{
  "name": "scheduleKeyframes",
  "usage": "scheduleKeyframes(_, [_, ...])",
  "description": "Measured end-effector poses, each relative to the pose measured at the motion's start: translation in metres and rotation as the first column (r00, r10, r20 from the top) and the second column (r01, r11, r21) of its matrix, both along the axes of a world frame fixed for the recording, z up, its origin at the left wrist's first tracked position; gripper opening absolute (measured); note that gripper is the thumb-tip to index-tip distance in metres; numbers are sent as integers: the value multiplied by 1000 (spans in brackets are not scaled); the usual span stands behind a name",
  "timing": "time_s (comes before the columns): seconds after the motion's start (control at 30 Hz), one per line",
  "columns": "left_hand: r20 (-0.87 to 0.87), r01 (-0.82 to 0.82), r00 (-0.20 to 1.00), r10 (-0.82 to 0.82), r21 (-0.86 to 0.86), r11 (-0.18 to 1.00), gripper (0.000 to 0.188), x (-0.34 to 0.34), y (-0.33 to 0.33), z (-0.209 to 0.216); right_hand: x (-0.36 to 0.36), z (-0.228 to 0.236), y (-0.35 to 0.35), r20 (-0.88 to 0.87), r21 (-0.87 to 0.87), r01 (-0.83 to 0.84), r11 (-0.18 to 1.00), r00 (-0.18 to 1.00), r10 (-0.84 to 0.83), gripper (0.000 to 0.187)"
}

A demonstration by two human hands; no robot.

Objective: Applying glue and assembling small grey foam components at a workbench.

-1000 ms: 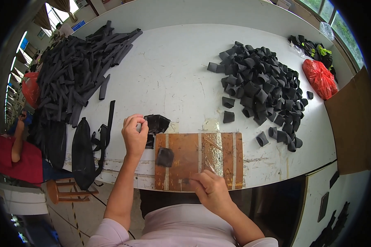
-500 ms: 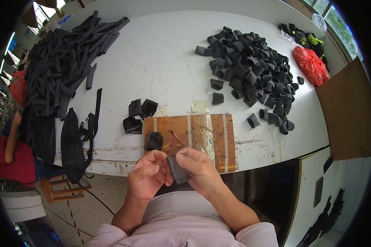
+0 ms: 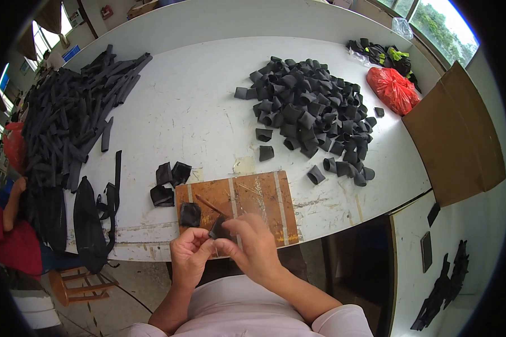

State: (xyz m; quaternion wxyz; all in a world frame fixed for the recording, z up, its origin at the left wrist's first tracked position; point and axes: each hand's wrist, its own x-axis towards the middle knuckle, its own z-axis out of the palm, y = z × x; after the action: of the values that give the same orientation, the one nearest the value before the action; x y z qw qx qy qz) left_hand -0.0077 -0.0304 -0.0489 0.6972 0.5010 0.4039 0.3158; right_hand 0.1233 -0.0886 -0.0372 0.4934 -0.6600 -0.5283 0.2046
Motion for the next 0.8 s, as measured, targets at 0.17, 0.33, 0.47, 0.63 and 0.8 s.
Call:
scheduleKeyframes(0.17, [-221,8,959,176,645,764,6,8,-6,-5,-9,-8,5,167,129,-9,992,986,-13,16])
scheduleKeyframes(0.33, [-99,-266,958,268,38,963,9,14,-4,10,-12,-24,14,299,133,110,985,943,-146,16])
scheduleKeyframes(0.47, [539,167,823,182,-536,828,18,0,13,9,1,-19,12,-722,-192,-132,972,690,-49,8])
scheduleKeyframes(0.63, [141,-150,978,151,-22,988,15,8,3,11,10,-19,6,-994,22,-385,922,-103,-20,7])
scheduleKeyframes(0.8, [157,-278,958,239,314,908,7,16,6,12,14,12,9,-997,10,-394,919,61,38,20])
